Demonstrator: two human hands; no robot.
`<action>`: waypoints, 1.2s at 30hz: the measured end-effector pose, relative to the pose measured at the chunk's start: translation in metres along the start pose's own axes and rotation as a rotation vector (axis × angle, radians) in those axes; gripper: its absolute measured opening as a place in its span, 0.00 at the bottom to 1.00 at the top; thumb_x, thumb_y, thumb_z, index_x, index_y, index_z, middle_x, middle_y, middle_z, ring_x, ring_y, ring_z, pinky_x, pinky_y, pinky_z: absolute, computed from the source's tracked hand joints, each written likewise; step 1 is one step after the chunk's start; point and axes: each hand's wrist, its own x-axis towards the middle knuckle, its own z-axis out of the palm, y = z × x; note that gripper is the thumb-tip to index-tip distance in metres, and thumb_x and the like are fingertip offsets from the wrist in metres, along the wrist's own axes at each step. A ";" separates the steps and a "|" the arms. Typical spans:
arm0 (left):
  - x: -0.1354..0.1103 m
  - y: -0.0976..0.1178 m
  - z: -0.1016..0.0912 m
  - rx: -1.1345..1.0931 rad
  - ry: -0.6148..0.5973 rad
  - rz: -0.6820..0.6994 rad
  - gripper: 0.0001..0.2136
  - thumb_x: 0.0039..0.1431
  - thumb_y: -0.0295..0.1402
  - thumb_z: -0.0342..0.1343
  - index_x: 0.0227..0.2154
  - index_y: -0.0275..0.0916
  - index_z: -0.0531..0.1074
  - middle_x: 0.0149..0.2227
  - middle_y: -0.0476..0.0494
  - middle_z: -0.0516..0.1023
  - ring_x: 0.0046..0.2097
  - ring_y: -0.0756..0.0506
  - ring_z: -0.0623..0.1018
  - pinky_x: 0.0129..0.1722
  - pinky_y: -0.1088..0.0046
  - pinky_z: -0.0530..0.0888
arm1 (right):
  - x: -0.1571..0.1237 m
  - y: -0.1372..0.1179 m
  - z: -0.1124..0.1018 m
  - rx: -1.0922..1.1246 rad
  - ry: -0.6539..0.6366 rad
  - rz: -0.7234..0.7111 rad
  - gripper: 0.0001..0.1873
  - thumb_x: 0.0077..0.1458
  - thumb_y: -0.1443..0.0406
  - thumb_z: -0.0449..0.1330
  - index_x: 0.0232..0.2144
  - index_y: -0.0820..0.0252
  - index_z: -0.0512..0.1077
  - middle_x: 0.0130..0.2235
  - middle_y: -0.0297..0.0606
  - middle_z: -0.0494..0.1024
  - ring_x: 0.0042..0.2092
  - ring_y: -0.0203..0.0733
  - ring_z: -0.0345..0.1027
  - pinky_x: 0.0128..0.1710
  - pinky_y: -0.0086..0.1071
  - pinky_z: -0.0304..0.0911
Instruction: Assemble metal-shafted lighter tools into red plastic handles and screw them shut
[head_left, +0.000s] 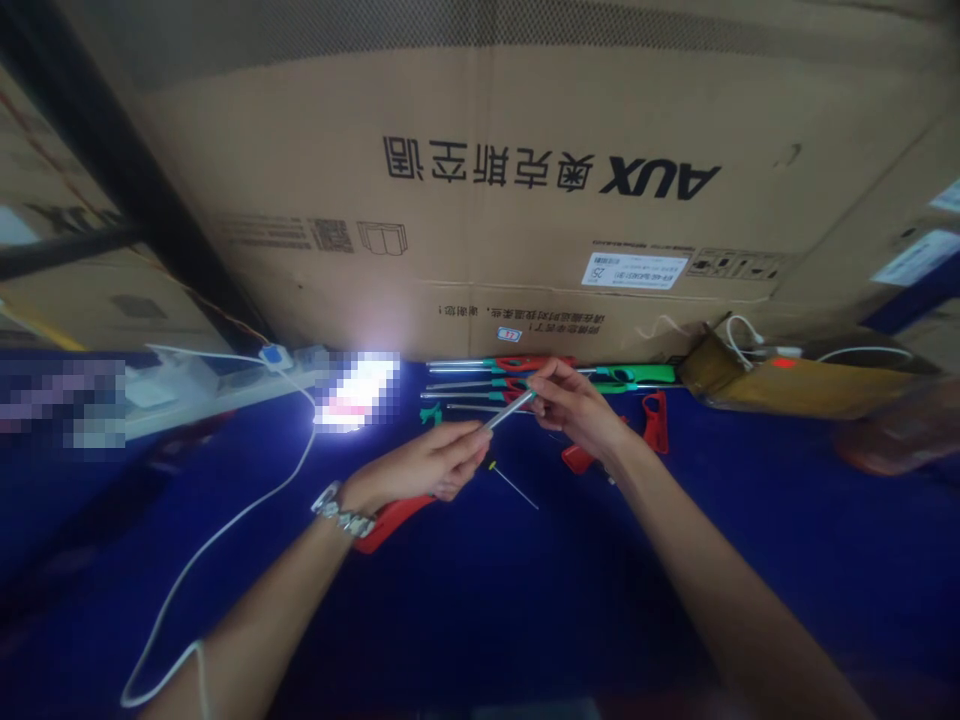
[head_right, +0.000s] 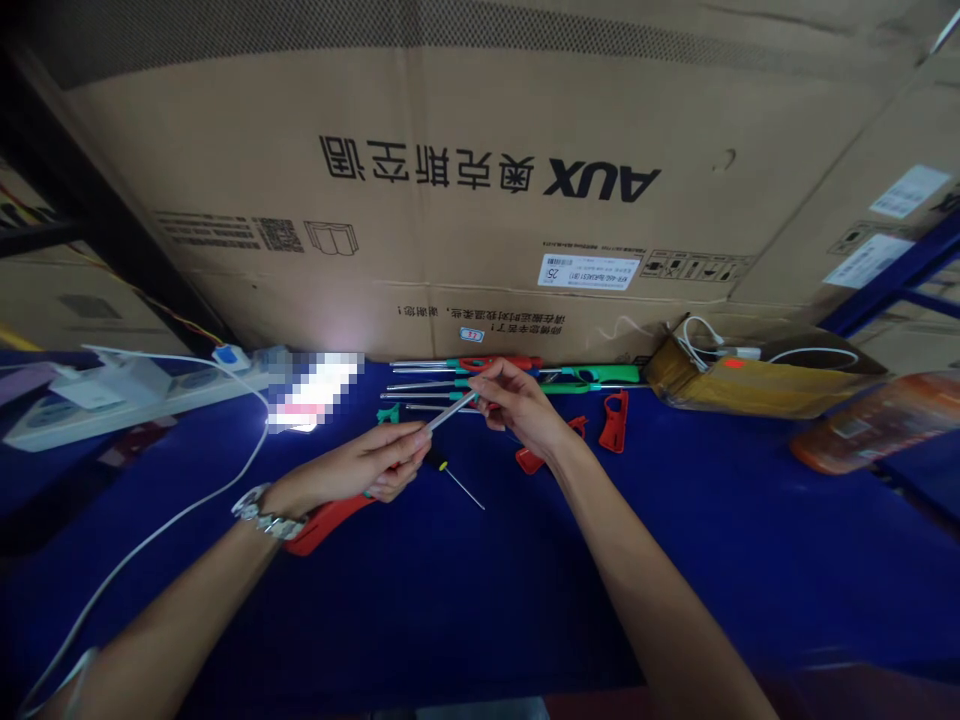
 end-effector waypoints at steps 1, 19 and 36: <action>0.000 0.000 0.000 -0.022 -0.011 0.005 0.17 0.68 0.46 0.49 0.29 0.40 0.59 0.19 0.58 0.56 0.18 0.56 0.55 0.19 0.78 0.56 | 0.000 0.001 0.000 0.005 0.010 -0.013 0.19 0.46 0.56 0.73 0.27 0.57 0.66 0.21 0.25 0.68 0.22 0.30 0.59 0.18 0.22 0.47; 0.014 0.000 0.006 -0.138 0.083 0.133 0.15 0.64 0.44 0.56 0.29 0.40 0.62 0.16 0.60 0.59 0.16 0.55 0.58 0.18 0.78 0.58 | 0.000 0.023 0.045 0.109 -0.014 0.031 0.15 0.43 0.57 0.74 0.32 0.58 0.78 0.21 0.25 0.63 0.23 0.28 0.53 0.19 0.23 0.46; 0.011 -0.003 -0.005 0.254 0.346 0.173 0.16 0.64 0.48 0.53 0.33 0.39 0.66 0.30 0.51 0.73 0.30 0.47 0.82 0.26 0.75 0.76 | -0.007 0.027 0.046 -0.034 0.211 -0.012 0.21 0.38 0.55 0.76 0.22 0.61 0.71 0.16 0.26 0.66 0.17 0.28 0.53 0.14 0.25 0.48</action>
